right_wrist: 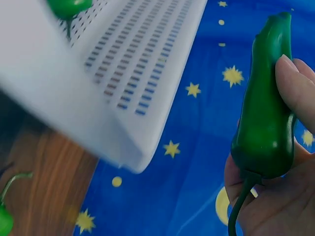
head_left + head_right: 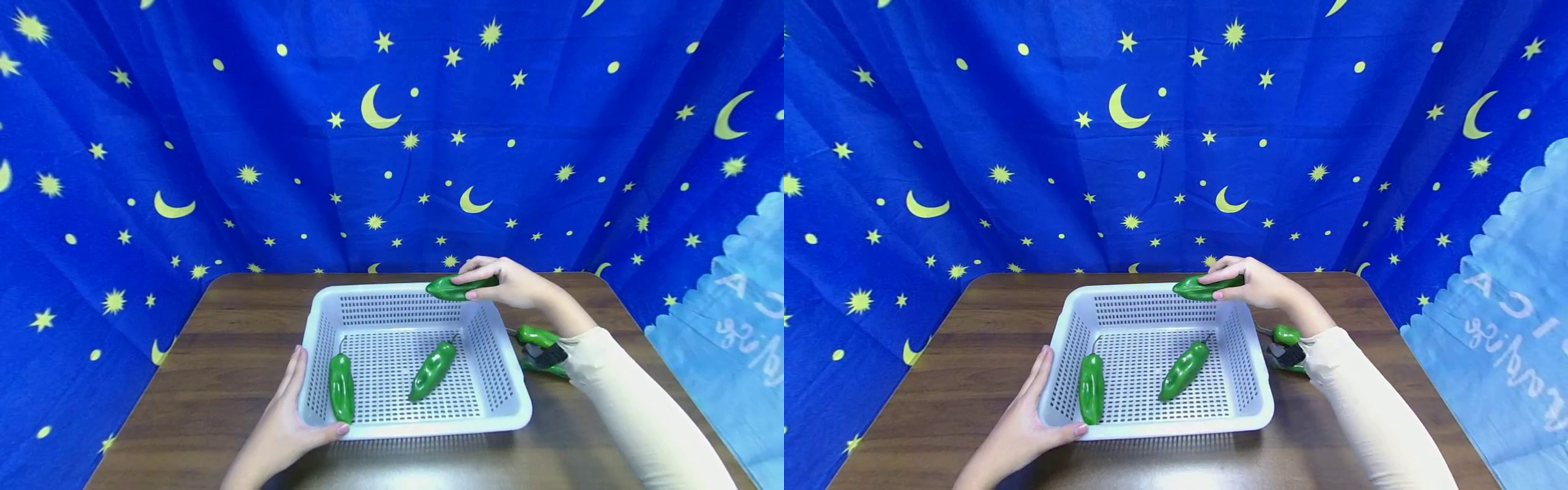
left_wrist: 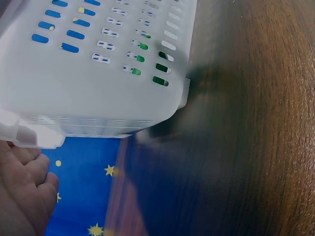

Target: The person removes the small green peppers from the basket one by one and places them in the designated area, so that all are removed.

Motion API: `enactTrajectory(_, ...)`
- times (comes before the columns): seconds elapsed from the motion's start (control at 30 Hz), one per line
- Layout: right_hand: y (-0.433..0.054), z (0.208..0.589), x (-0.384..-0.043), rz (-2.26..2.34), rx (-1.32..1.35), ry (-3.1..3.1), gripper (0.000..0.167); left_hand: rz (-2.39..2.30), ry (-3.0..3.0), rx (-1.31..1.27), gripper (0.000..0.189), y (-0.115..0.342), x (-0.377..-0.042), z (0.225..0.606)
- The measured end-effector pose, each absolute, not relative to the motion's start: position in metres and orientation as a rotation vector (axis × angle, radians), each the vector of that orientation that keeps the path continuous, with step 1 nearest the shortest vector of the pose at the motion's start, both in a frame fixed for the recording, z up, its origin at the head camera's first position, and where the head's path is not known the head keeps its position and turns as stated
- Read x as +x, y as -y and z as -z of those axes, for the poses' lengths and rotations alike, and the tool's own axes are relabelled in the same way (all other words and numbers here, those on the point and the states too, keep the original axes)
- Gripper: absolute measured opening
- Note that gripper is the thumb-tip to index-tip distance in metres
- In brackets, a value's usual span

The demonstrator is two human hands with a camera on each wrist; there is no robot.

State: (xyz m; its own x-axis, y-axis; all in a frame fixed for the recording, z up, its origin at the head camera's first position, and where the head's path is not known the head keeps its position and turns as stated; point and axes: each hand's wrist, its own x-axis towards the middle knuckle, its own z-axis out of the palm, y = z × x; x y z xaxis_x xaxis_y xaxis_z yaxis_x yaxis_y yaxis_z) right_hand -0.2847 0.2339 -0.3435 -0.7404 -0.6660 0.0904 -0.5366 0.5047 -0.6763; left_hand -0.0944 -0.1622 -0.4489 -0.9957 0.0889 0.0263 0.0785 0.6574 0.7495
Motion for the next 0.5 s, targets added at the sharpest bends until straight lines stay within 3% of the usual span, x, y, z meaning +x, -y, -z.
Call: enactTrajectory(0.5, -0.300, 0.360, -0.281, 1.063, -0.823, -2.689, 0.038, -1.274, -2.818, 0.112, 0.138, 0.160, -0.096, 0.450)
